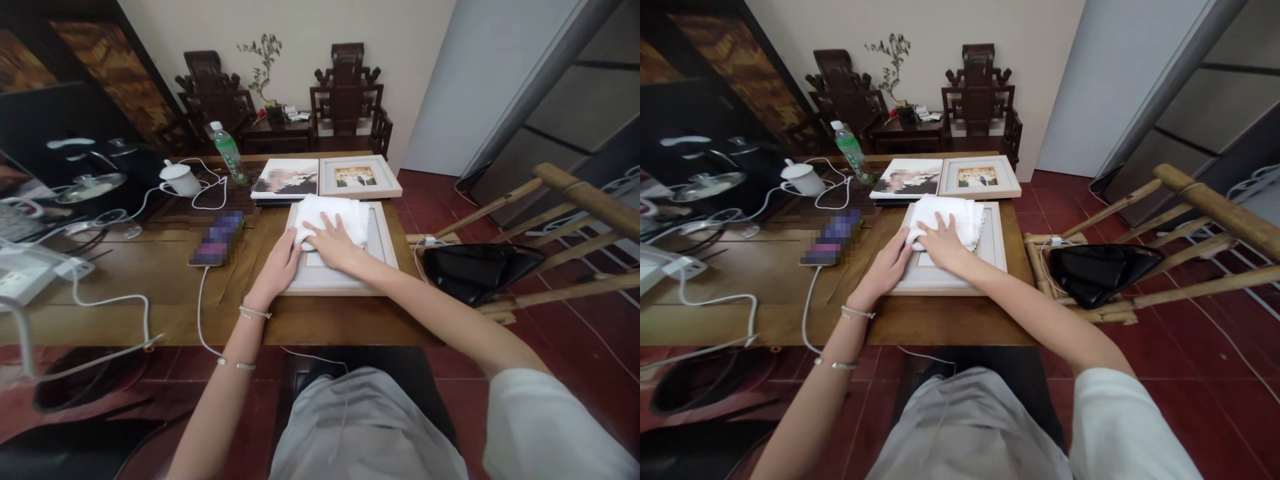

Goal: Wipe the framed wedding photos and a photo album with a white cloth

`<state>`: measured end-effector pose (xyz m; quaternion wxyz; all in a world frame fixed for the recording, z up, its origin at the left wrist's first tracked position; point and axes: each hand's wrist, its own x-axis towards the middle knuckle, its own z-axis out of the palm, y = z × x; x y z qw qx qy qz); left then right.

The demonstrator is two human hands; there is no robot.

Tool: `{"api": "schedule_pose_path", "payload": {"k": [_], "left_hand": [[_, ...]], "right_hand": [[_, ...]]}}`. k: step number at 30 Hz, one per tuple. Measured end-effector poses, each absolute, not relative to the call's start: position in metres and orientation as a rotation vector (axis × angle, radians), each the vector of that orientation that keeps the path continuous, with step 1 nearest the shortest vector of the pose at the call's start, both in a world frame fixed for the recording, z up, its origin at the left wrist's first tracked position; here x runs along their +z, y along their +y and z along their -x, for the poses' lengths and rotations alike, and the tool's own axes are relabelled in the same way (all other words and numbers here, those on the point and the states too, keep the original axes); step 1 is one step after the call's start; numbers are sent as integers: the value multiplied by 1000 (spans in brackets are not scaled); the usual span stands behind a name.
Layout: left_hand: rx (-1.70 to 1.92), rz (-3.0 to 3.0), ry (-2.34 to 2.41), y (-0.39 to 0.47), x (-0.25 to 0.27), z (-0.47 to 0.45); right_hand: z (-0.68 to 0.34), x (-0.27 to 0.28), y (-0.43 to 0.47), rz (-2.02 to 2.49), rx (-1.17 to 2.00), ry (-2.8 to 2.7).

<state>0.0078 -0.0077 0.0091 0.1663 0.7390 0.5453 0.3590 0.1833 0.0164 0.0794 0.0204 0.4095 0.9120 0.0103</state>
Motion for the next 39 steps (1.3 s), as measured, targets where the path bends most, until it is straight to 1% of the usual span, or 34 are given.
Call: {"api": "schedule_pose_path", "payload": {"k": [4,7,9,13,17,23,26,29,35,39], "left_hand": [[1039,-2063,1576,-13,16,-11],[1027,-2065,1566,-16,21,-14],[1020,-2086,1568,-15,21,-15],[966,-2189,1546,-9,13,-12],[975,-2228,1495,-5,5,-7],[960,-2246,1493,-6,3,-5],[960,-2253,1496,-6,4,-4],[951,-2268,1494,-6,3,-4],[966,-2284,1501,-4,1,-4],[950,-2278,1486,-4,0,-5]], "right_hand": [[-187,83,-1,-1122,10,2841],[-208,87,-27,-933,-74,2860],[-229,91,-41,-911,-82,2863],[-276,103,-58,-1055,16,2771],[-307,110,-56,-1245,119,2646],[-310,97,-3,-1488,289,2561],[-305,89,27,-1537,384,2555],[-302,87,33,-1530,401,2565],[-305,96,-37,-1348,375,2585],[-310,103,-75,-1237,294,2648]]}}
